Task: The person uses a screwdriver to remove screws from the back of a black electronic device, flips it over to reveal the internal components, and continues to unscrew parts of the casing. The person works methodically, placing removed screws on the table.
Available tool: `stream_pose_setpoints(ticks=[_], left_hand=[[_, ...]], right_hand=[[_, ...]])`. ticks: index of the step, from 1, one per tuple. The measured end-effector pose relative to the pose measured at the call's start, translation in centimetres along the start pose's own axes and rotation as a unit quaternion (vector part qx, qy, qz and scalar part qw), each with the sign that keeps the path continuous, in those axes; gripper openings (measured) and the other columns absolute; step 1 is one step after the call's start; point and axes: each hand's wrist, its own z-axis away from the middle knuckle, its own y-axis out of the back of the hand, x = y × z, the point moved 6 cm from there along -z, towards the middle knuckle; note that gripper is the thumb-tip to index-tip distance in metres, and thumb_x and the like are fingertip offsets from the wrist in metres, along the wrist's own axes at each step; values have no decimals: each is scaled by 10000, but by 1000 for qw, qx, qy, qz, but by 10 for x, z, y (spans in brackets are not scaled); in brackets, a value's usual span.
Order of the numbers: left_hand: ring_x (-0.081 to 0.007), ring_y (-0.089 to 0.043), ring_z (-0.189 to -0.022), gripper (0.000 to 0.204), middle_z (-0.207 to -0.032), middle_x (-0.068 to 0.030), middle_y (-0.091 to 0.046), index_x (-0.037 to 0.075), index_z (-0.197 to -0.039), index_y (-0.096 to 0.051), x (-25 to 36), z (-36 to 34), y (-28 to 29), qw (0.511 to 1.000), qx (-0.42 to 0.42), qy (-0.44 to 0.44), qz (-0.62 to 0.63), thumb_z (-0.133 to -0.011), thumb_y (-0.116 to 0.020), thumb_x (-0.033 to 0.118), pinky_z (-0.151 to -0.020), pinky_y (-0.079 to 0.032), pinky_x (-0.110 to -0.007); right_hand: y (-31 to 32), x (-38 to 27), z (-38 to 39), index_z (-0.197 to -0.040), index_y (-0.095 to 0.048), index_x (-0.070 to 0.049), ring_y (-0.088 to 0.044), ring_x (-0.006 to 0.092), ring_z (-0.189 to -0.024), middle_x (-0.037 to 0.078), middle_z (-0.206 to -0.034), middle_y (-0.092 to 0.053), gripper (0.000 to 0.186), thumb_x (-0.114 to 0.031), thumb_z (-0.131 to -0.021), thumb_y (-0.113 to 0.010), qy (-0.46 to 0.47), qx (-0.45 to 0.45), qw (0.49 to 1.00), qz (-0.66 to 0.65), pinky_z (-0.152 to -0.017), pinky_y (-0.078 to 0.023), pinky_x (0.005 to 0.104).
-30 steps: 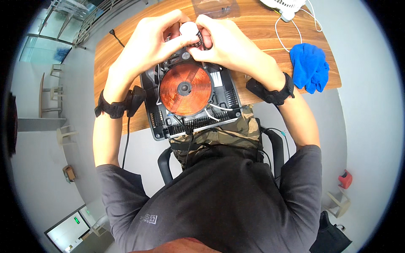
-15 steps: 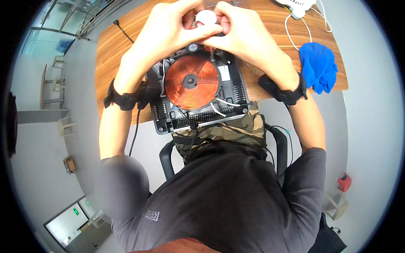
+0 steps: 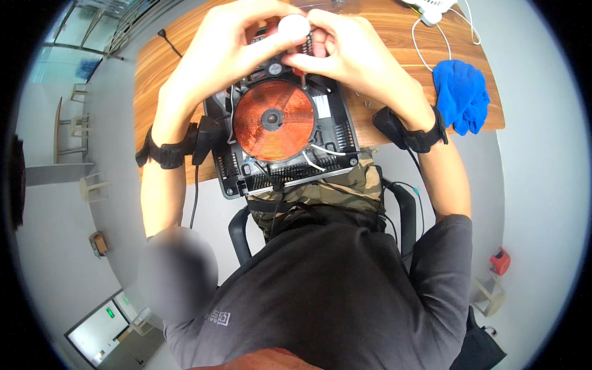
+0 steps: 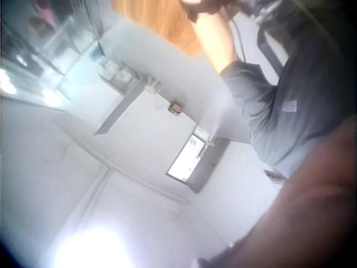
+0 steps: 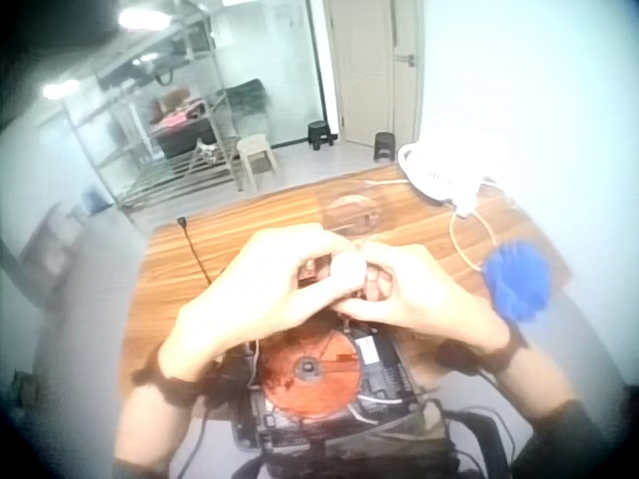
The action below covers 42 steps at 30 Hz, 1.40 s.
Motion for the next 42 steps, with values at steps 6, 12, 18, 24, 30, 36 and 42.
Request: stream_pose_setpoints(ticks=[6, 12, 18, 24, 30, 36, 42], left_hand=[[-215, -603, -618, 313, -728, -109, -640, 14, -982, -726, 8, -8, -3, 999, 15, 9, -36, -877, -835, 289, -610, -496, -328], [-191, -569, -587, 411, -659, -90, -593, 17, -830, -649, 4, -7, -3, 989, 13, 111, -95, -821, -880, 357, -582, -477, -324], [-193, -554, -573, 440, -667, -90, -613, 22, -878, -655, 1, -12, -10, 981, 23, 72, -181, -828, -874, 400, -567, -466, -336], [-121, -541, -591, 391, -676, -46, -619, 24, -942, -640, -12, -1, 3, 983, 23, 142, -114, -905, -810, 374, -556, -455, -315], [-161, -613, -643, 222, -738, -80, -645, 30, -1014, -655, -3, -1, -5, 992, 5, -40, -118, -951, -749, 222, -620, -502, -304], [-176, -577, -568, 348, -628, -72, -570, 37, -902, -632, -3, 0, -2, 990, 17, 5, -141, -879, -837, 317, -564, -474, -319], [-343, -658, -633, 429, -690, -141, -660, 52, -888, -643, 1, -5, -11, 975, 27, 50, -216, -873, -808, 448, -597, -518, -392]], right_hand=[[-1, 5, 2, -963, -684, -43, -553, 173, -553, 48, -635, -608, 371, -318, -802, -874, 126, 93, 983, -100, -549, -445, 341], [1, -5, 0, -1142, -674, 18, -669, 134, -836, 87, -934, -723, 436, -171, -802, -870, 103, 64, 992, -26, -774, -545, 311], [1, -6, -1, -984, -666, -9, -662, 351, -758, 144, -795, -625, 378, -239, -748, -851, 163, 122, 973, -106, -706, -532, 429], [2, 2, -11, -956, -651, 2, -614, 327, -809, 158, -875, -595, 377, -268, -772, -841, 178, 94, 978, -55, -730, -497, 429], [-7, 4, -11, -925, -645, 9, -592, 300, -774, 143, -845, -575, 406, -316, -793, -849, 180, 83, 979, -57, -707, -487, 417], [-1, -8, 1, -1001, -665, 8, -637, 333, -767, 150, -842, -630, 441, -297, -768, -880, 148, 120, 980, -65, -695, -514, 412], [0, -17, 2, -1010, -668, 7, -697, 375, -887, 189, -938, -708, 405, -211, -737, -871, 151, 111, 981, -51, -774, -558, 434]])
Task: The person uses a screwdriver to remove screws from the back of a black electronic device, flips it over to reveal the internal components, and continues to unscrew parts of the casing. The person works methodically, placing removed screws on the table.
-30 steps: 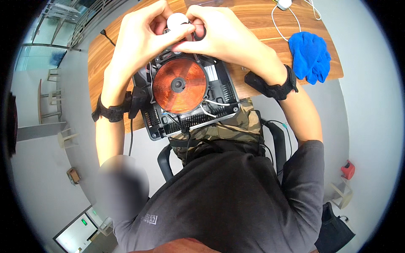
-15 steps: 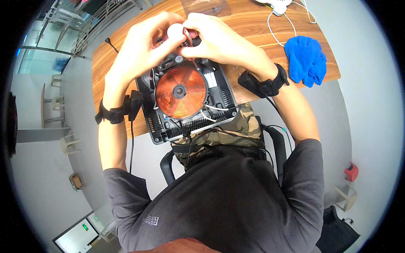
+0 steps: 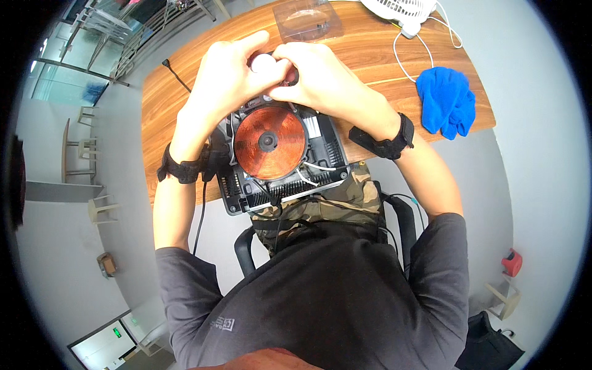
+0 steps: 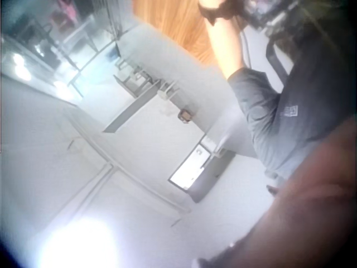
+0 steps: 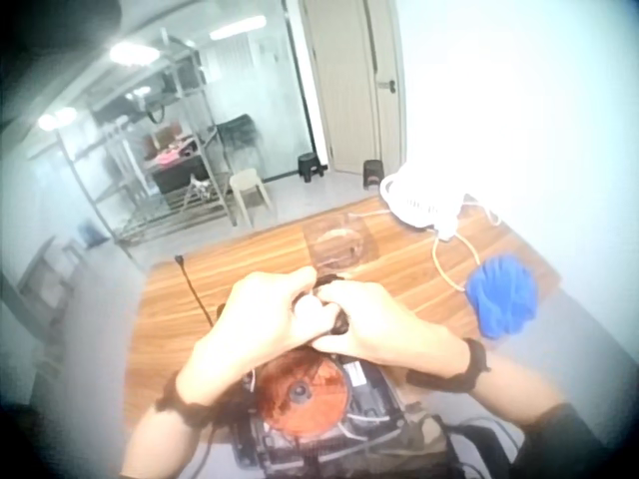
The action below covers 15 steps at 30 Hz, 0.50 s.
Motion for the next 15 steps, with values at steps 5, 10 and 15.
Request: stream_pose_setpoints(ticks=[5, 10, 15], left_hand=[[-291, -670, -651, 362, -716, -116, -668, 54, -978, -664, 10, 4, 13, 999, -17, -29, 39, -906, -779, 390, -632, -534, -380], [-258, -666, -651, 330, -714, -111, -656, 44, -983, -646, 5, 6, 8, 994, -8, -80, 68, -922, -766, 345, -621, -520, -366], [-364, -692, -715, 423, -725, -148, -676, 63, -965, -633, 1, 4, 3, 997, -31, -13, 76, -887, -766, 458, -659, -535, -438]], right_hand=[[4, 8, 0, -983, -657, 4, -647, 344, -784, 157, -826, -639, 380, -252, -758, -825, 19, -1, 999, -30, -706, -514, 430], [-2, 15, 1, -971, -646, 4, -590, 310, -730, 145, -796, -578, 402, -305, -771, -808, 2, -21, 999, -47, -663, -471, 418], [-1, 14, 4, -992, -645, 5, -618, 337, -788, 166, -862, -608, 405, -271, -761, -830, -4, 14, 999, -32, -711, -501, 420]])
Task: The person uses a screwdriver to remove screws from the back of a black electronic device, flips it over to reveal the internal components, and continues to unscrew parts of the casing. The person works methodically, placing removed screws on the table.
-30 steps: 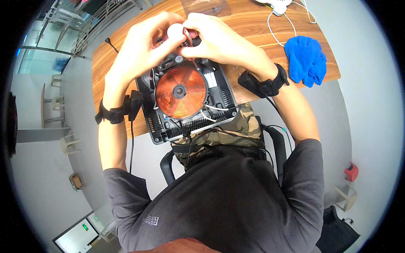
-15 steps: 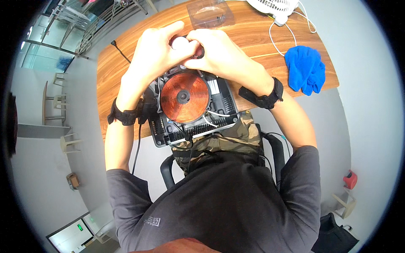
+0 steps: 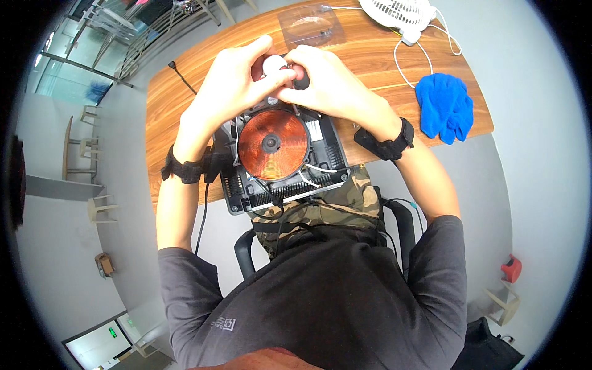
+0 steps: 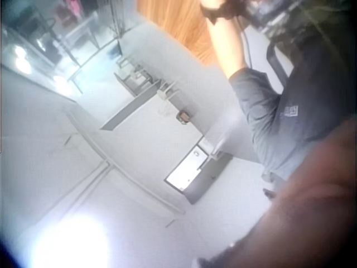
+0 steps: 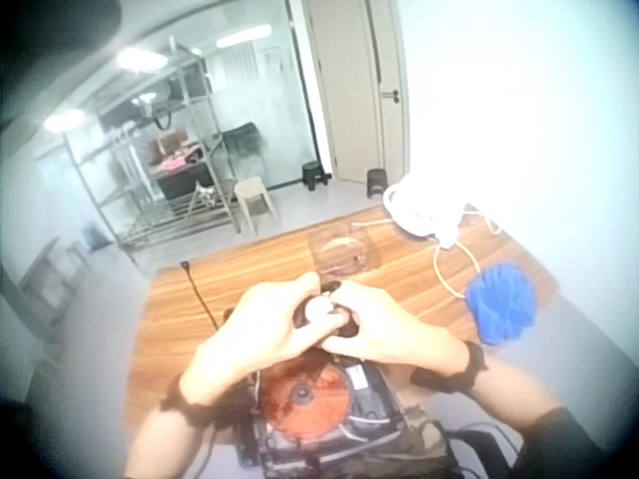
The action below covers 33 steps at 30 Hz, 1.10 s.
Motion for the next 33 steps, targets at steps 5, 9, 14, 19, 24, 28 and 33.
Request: stream_pose_setpoints(ticks=[5, 9, 14, 19, 24, 28, 33], left_hand=[[-266, -656, -619, 455, -691, -113, -655, 39, -946, -663, 5, -3, -1, 1000, 25, -7, -10, -874, -815, 462, -600, -511, -369], [-274, -663, -637, 426, -717, -116, -670, 41, -993, -675, 6, -5, 0, 999, 9, 14, -36, -897, -790, 439, -620, -520, -371], [-287, -662, -659, 331, -738, -133, -666, 45, -1037, -652, 11, 4, 4, 999, 17, -36, 2, -950, -743, 351, -627, -512, -379], [-305, -637, -635, 347, -716, -138, -644, 40, -954, -617, 9, 4, 2, 998, 20, -53, 12, -931, -763, 354, -605, -495, -387], [-302, -634, -620, 416, -703, -133, -642, 30, -879, -586, 5, 0, -1, 999, 2, 7, -41, -903, -782, 396, -594, -494, -388], [-290, -662, -650, 362, -724, -133, -661, 36, -938, -626, -2, 0, -2, 998, 23, 29, -50, -916, -755, 373, -619, -513, -385], [-285, -708, -719, 290, -837, -136, -725, 69, -1078, -706, 6, 7, 6, 998, 9, -62, 19, -907, -753, 298, -673, -554, -377]], right_hand=[[5, -10, -4, -1005, -647, 11, -645, 355, -845, 173, -896, -629, 391, -194, -734, -839, -11, 5, 1000, 1, -751, -522, 426], [5, -5, -7, -990, -647, 8, -633, 351, -843, 162, -915, -615, 381, -197, -729, -834, 28, 15, 1000, -4, -748, -515, 430], [4, -11, -6, -949, -633, 12, -595, 347, -860, 167, -918, -568, 344, -214, -756, -806, -6, -41, 999, 29, -767, -496, 438], [6, -19, -2, -933, -619, 18, -609, 359, -871, 196, -949, -600, 346, -233, -779, -800, 12, -34, 999, 35, -771, -501, 446], [3, -20, 0, -979, -654, 9, -640, 366, -784, 181, -845, -654, 356, -248, -795, -817, -21, -20, 999, 45, -723, -517, 451], [-2, -9, -3, -954, -675, -3, -618, 342, -701, 154, -730, -621, 324, -245, -796, -820, -60, -64, 996, 15, -677, -504, 442], [-4, -8, -5, -894, -641, 8, -599, 298, -668, 132, -709, -595, 298, -242, -788, -764, -57, -114, 992, 21, -649, -489, 412]])
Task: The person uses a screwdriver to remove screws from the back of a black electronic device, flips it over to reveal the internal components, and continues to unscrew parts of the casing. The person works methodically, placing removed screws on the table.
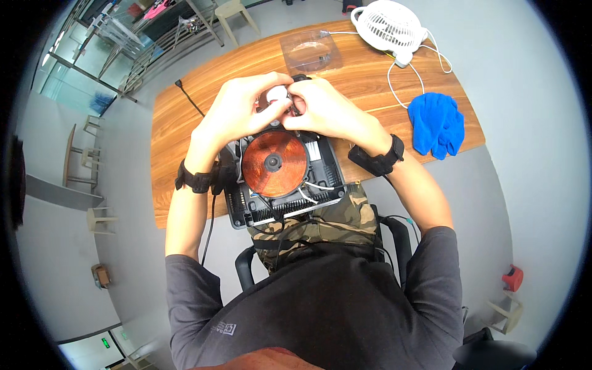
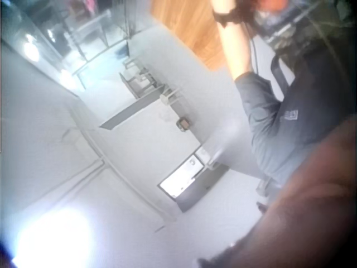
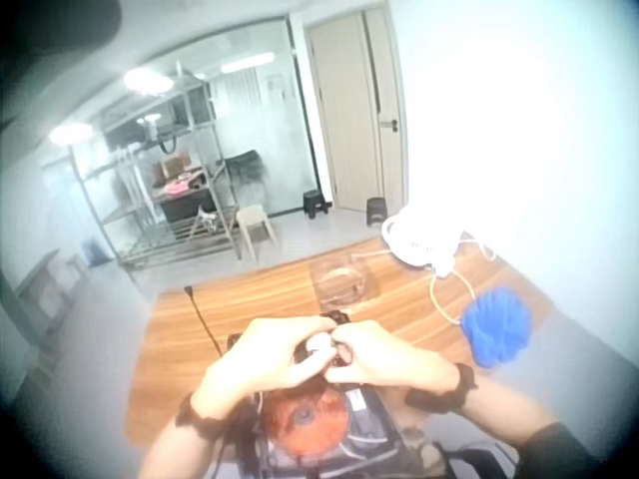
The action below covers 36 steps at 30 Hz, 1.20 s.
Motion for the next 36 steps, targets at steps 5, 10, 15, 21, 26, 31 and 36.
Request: stream_pose_setpoints(ticks=[5, 10, 15, 21, 26, 31, 36], left_hand=[[-304, -701, -666, 320, -755, -134, -709, 64, -973, -713, -7, -4, -4, 1000, 0, 23, -15, -872, -803, 354, -631, -551, -376], [-307, -675, -588, 427, -663, -136, -670, 54, -875, -677, -8, -8, -9, 997, 40, 53, -47, -843, -828, 452, -567, -526, -373], [-322, -653, -564, 419, -624, -135, -641, 47, -902, -674, -11, -3, -5, 998, 18, 67, -6, -865, -801, 444, -560, -512, -387], [-327, -658, -565, 441, -613, -135, -635, 40, -927, -673, -9, 1, -2, 997, 8, 72, -8, -866, -798, 458, -569, -516, -395], [-331, -669, -586, 454, -628, -138, -645, 38, -948, -673, -8, -2, 1, 993, 3, 96, -68, -844, -829, 451, -590, -534, -412], [-354, -679, -634, 450, -663, -136, -658, 49, -935, -671, 0, -3, 2, 997, 60, -6, -45, -833, -842, 453, -597, -538, -424], [-380, -681, -657, 441, -668, -134, -661, 58, -908, -658, 2, -4, 1, 995, 60, 9, -73, -854, -821, 464, -611, -547, -439]], right_hand=[[-3, 1, 1, -962, -633, 27, -656, 305, -762, 165, -826, -662, 334, -215, -786, -784, -13, 46, 996, -70, -706, -525, 406], [3, -2, 2, -1015, -633, 24, -692, 322, -842, 179, -904, -696, 423, -181, -723, -861, -49, 73, 994, -61, -761, -550, 410], [5, 5, -1, -1030, -644, 5, -641, 314, -838, 159, -908, -632, 429, -188, -710, -853, 30, 83, 996, -29, -759, -523, 418], [4, 0, 3, -999, -668, 6, -619, 321, -854, 143, -912, -597, 385, -221, -732, -829, 12, 88, 996, 21, -773, -514, 422], [10, -6, 5, -1012, -672, 24, -627, 351, -891, 166, -940, -606, 393, -227, -745, -812, -10, 98, 995, 22, -791, -516, 450], [6, -7, 3, -1042, -670, 30, -633, 366, -910, 176, -977, -616, 404, -220, -756, -808, 5, 55, 998, 11, -800, -520, 461], [5, -13, 4, -1035, -663, 24, -639, 367, -913, 168, -990, -618, 380, -206, -764, -796, 6, 90, 995, 34, -803, -523, 458]])
